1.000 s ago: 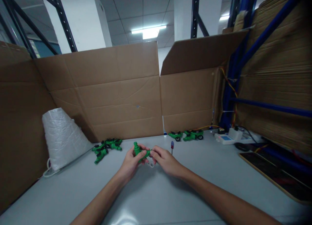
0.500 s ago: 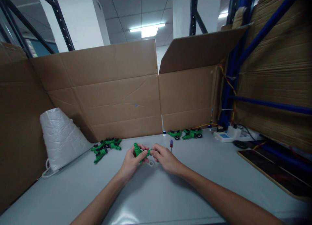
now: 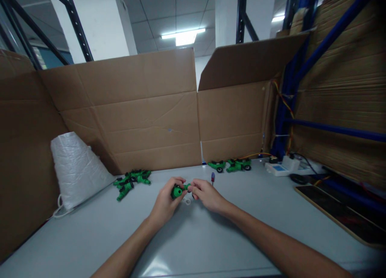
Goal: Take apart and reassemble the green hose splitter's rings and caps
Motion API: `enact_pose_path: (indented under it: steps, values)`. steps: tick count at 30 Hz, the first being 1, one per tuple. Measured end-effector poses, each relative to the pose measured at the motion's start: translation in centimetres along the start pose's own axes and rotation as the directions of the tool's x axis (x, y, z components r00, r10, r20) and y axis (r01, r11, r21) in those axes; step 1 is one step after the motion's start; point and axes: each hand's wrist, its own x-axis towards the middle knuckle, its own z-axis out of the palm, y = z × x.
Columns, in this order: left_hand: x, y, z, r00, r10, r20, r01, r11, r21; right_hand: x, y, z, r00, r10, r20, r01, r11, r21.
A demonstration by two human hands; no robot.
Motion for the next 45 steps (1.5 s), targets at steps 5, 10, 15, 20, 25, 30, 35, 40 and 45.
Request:
enact_pose_path:
  steps: [5,10,15,20,25,30,35,40,45]
  values:
    - [0.3,0.0,0.2,0.977,-0.21,-0.044,0.194,0.952,-0.236,0.0,-0.5,-0.2,0.999,-0.043,0.016,0.042,0.999,0.026]
    - [0.5,-0.2,0.6,0.876,-0.482,0.003,0.402,0.727,-0.556,0.2,-0.5,-0.5,0.998,-0.056,0.039,0.054,0.997,0.055]
    - [0.8,-0.2,0.2,0.833,-0.553,-0.016,0.408,0.633,-0.658,-0.3,-0.7,-0.6,0.994,-0.11,0.01,0.111,0.987,-0.121]
    - [1.0,-0.1,-0.6,0.802,-0.597,-0.01,0.437,0.599,-0.671,-0.8,-1.2,-0.7,0.965,-0.251,0.073,0.26,0.885,-0.387]
    - [0.9,-0.3,-0.4,0.854,-0.518,-0.046,0.413,0.729,-0.546,-0.7,-1.0,-0.8,0.957,-0.259,0.129,0.289,0.864,-0.413]
    - [0.9,-0.4,-0.2,0.893,-0.433,-0.125,0.351,0.842,-0.411,-0.6,-1.5,-1.0,0.967,-0.254,0.036,0.248,0.891,-0.38]
    - [0.9,-0.8,-0.5,0.894,-0.428,-0.134,0.353,0.855,-0.379,-0.3,-1.8,-1.5,0.967,-0.252,-0.034,0.225,0.91,-0.348]
    - [0.9,-1.2,-0.5,0.909,-0.396,-0.128,0.332,0.875,-0.352,-0.4,-1.6,-1.5,0.971,-0.238,-0.005,0.225,0.922,-0.316]
    - [1.0,-1.2,-0.6,0.907,-0.4,-0.128,0.338,0.876,-0.344,-0.7,-1.8,-1.2,0.965,-0.26,0.046,0.262,0.922,-0.285]
